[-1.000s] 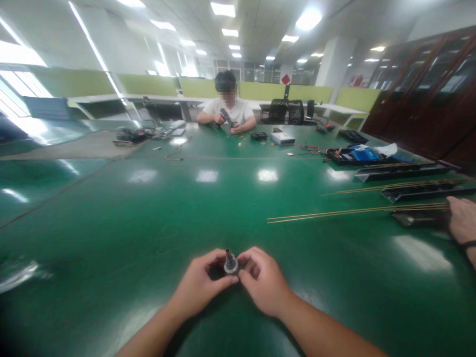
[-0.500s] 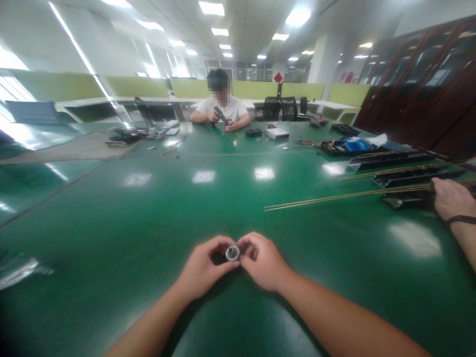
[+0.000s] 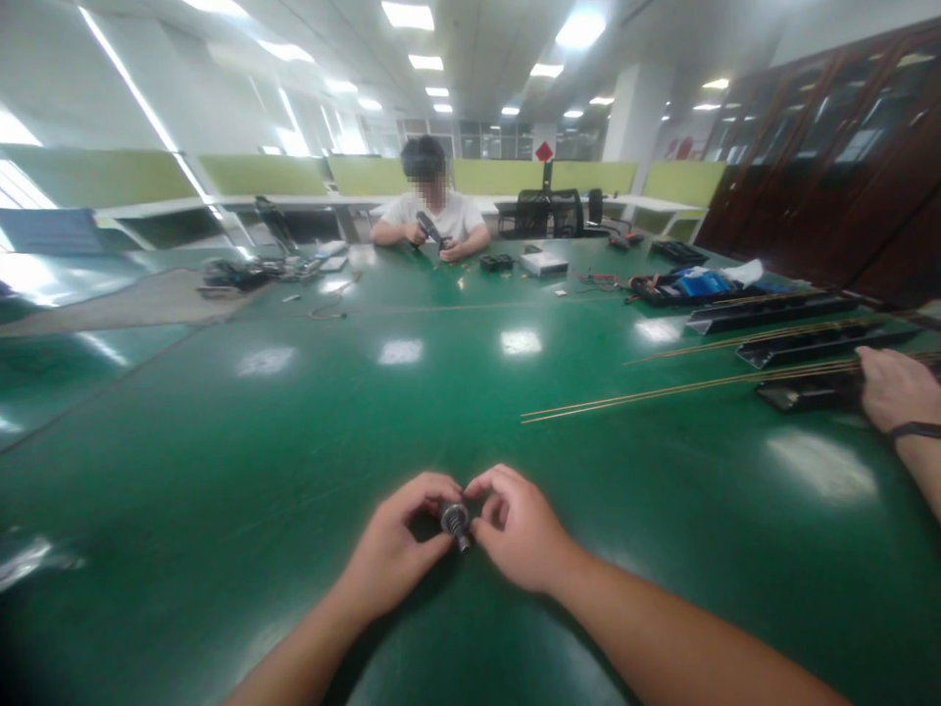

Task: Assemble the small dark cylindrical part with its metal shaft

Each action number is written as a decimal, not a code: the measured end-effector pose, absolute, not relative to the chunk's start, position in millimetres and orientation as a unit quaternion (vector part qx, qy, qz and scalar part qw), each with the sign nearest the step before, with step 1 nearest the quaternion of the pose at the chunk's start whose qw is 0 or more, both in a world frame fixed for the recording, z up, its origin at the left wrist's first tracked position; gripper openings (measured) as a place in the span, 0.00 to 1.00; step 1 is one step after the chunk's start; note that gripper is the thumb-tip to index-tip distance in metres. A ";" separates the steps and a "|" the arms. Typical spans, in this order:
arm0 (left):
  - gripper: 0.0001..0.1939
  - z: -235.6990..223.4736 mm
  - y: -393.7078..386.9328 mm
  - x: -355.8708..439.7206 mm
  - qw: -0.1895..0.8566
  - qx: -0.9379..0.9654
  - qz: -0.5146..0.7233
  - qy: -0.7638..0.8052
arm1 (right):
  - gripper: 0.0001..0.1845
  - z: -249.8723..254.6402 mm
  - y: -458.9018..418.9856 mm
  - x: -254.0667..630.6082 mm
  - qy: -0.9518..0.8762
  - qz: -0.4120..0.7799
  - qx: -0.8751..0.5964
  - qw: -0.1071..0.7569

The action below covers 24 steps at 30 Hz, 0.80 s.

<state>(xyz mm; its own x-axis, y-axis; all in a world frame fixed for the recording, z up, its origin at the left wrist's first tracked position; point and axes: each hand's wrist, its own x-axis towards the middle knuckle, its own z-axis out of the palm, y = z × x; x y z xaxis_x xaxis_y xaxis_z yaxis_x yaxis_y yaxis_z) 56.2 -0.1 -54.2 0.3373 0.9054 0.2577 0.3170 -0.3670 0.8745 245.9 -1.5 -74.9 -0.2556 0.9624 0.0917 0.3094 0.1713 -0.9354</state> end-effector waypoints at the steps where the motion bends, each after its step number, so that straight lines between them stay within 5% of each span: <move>1: 0.11 -53.3 0.0 56.1 0.368 0.732 0.394 0.417 | 0.15 -75.0 -1.3 246.0 -0.667 0.430 -0.478 0.377; 14: 0.10 -49.7 -1.1 54.1 0.343 0.722 0.392 0.456 | 0.15 -69.8 -2.9 246.0 -0.686 0.401 -0.467 0.387; 24: 0.09 -46.3 -1.4 51.2 0.339 0.723 0.369 0.475 | 0.25 -73.6 -4.6 246.1 -0.646 0.457 -0.481 0.377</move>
<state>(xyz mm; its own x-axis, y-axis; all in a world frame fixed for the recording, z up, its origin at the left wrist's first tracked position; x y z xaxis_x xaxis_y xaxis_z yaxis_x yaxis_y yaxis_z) 51.2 -1.4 -46.3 0.2764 0.9375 0.2115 0.4375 -0.3187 0.8409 246.1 -4.6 -73.6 -0.2526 0.9664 0.0476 0.2779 0.1196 -0.9531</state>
